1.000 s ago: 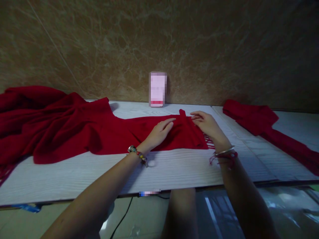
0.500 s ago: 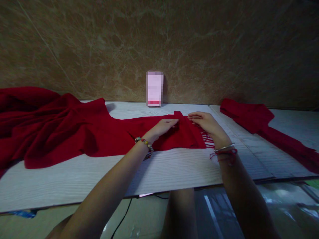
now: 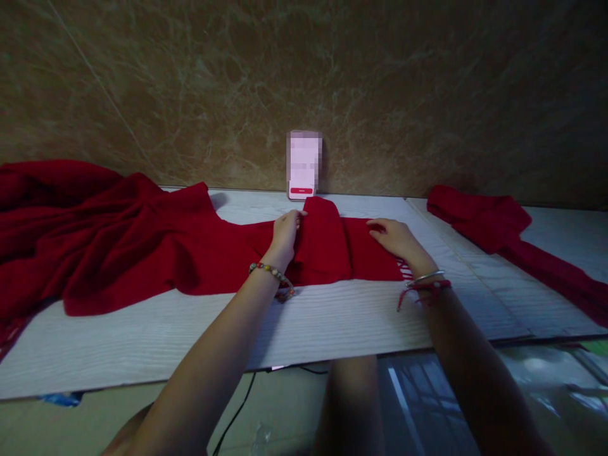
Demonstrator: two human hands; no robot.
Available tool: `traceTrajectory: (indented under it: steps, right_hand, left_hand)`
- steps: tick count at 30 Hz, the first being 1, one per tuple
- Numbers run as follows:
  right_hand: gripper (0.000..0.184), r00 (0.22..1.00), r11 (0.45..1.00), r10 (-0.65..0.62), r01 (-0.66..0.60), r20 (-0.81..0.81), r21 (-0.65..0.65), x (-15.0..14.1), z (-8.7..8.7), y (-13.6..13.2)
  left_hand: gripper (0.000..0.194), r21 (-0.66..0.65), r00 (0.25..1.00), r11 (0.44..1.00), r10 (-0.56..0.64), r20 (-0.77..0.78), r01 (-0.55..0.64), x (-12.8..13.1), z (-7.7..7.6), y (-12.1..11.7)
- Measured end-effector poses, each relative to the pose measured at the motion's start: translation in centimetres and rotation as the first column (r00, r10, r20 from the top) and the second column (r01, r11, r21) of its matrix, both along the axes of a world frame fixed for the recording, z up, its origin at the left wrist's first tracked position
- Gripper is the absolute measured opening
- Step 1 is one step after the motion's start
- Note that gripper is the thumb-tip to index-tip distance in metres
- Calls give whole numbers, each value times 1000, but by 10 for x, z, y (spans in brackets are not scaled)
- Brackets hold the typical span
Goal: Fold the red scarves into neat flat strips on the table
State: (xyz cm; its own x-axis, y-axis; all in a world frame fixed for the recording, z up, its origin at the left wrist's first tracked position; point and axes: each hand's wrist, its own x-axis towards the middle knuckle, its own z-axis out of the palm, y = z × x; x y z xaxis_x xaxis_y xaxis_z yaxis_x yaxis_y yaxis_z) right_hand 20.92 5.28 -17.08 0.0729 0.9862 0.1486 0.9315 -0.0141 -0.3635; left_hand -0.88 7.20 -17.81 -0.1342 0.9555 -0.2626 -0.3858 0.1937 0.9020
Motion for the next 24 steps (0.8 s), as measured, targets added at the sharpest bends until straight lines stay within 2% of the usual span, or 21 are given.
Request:
traceTrajectory:
  steps: [5,8,10,11,13,15,19,24]
  right_hand:
    - [35,995,998,68,-69,73,13,2,-3,0]
    - [40,948,949,305,-311,95,53,-1,-7,-1]
    - [44,898,905,424,-424,120,-31,-5,-12,-1]
    - [46,886,895,445,-435,134,-98,-7,-15,0]
    - [48,889,899,423,-387,174,-205,-7,-19,1]
    - [50,912,923,349,-294,217,-247,-4,-23,2]
    - [53,950,958,156,-79,271,-275,3,-23,3]
    - [55,943,972,79,-1,323,-235,-3,-18,3]
  left_hand:
    - [12,1,998,1000,-3,67,3,0,0,-1]
    - [13,15,998,1000,23,61,-24,2,-1,-1]
    - [14,-2,998,999,48,45,-48,1,-3,0]
    - [14,-13,998,998,58,37,-57,1,-4,0]
    - [16,-25,998,998,64,18,-63,1,-6,2]
    - [15,-16,998,998,59,0,-59,0,-10,3]
    - [12,-1,998,999,50,-27,-50,1,-14,6]
    - [10,25,998,998,50,-37,-49,1,-14,5]
